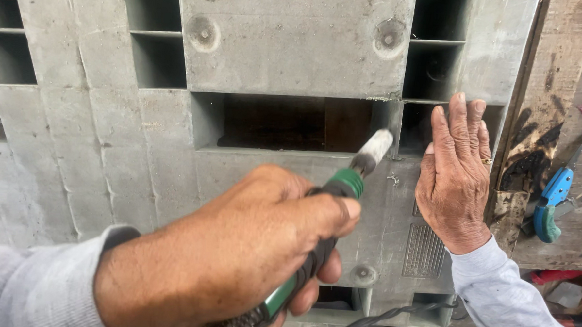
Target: The person uses a heated soldering iron to trim and smooth the edges of a gray plastic pallet. They repeatedly scrape along the seams and corners, removing small bits of plastic and checking the surface with their fingers.
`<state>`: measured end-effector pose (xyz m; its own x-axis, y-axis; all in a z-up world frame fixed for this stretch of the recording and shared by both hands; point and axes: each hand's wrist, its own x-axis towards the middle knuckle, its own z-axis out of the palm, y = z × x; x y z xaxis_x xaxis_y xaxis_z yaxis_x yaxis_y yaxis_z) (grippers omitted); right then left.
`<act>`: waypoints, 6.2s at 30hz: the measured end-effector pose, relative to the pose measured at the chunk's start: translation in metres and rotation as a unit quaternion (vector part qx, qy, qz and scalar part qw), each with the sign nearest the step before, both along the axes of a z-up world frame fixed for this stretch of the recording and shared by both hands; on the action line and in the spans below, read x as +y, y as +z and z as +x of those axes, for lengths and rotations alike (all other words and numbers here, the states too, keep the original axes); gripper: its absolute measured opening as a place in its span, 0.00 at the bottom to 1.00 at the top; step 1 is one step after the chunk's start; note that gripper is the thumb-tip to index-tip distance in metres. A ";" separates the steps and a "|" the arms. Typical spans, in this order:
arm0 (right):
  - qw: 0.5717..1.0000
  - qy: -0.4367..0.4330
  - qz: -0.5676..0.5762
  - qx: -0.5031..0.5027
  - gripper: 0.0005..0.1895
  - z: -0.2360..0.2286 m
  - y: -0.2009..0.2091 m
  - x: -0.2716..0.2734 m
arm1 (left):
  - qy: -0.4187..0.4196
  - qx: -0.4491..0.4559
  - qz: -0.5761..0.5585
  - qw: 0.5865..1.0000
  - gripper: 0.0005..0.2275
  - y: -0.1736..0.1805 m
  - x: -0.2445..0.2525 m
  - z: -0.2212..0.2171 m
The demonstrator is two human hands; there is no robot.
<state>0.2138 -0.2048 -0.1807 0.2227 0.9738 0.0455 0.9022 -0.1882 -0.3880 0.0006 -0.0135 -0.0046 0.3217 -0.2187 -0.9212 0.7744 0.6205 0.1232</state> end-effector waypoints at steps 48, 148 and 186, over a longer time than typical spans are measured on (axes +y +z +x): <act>1.000 -0.002 -0.006 -0.006 0.28 0.000 -0.002 -0.001 | -0.048 -0.012 0.057 0.997 0.20 0.009 0.018 0.002; 0.853 -0.319 0.029 0.413 0.19 0.075 0.090 -0.280 | -0.038 -0.154 0.776 0.611 0.34 -0.165 -0.261 0.139; 0.760 -0.314 -0.020 0.568 0.20 0.055 0.096 -0.308 | -0.108 0.045 0.851 0.512 0.13 -0.188 -0.157 -0.001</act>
<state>0.2690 -0.5133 -0.0851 0.5177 0.6546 -0.5509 -0.2845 -0.4756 -0.8324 -0.0007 -0.1709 -0.1924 0.3986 0.9042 0.1536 0.8527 -0.4271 0.3010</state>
